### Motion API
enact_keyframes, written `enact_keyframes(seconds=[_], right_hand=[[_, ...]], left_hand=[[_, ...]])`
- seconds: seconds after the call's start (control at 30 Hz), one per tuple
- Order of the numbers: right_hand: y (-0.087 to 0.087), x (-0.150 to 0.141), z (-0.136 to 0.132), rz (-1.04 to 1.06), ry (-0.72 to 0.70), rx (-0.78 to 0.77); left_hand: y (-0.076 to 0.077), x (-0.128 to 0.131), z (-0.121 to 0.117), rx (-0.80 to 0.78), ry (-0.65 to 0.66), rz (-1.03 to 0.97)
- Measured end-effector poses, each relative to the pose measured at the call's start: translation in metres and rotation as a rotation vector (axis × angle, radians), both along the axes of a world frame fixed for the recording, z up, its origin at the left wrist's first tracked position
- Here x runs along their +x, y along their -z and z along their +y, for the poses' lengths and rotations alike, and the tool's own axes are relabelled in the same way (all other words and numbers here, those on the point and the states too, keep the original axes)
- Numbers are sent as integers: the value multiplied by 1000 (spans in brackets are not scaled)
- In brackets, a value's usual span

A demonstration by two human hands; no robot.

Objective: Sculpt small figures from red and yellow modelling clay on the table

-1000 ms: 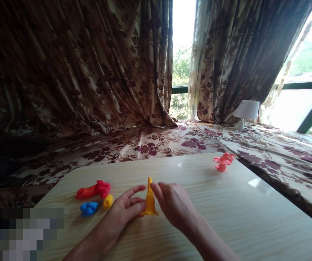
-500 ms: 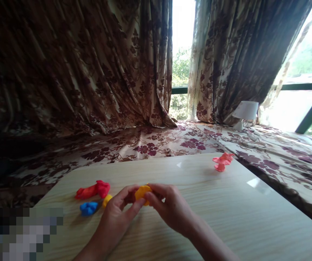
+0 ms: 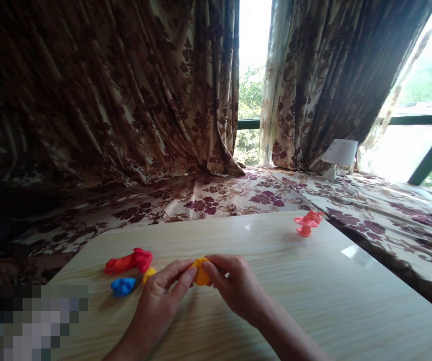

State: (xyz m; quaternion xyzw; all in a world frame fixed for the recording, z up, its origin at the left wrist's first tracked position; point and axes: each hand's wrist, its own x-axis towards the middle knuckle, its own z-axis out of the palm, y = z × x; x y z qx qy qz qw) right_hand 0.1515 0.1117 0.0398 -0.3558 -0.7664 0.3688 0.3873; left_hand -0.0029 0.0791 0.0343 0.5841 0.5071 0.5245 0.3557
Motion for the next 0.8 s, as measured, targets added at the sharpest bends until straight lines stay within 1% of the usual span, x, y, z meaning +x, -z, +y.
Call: enact_keyframes(seconds=[0.1, 0.2, 0.33, 0.43, 0.63, 0.7, 0.8], right_hand=[[-3, -1, -2, -7, 2, 40], [-5, -2, -4, -2, 16, 37], [-5, -1, -4, 4, 46, 7], [-4, -1, -3, 18, 66, -10], [-4, -1, -4, 55, 23, 1], [-3, -2, -4, 62, 22, 1], [-2, -2, -4, 72, 37, -5]], left_hand=[[0, 2, 1, -84, 36, -86], [2, 2, 2, -128, 85, -180], [2, 0, 3, -149, 52, -258], [2, -1, 4, -153, 67, -257], [2, -1, 5, -173, 111, -240], [1, -1, 5, -184, 105, -226], [0, -2, 4, -169, 61, -197]])
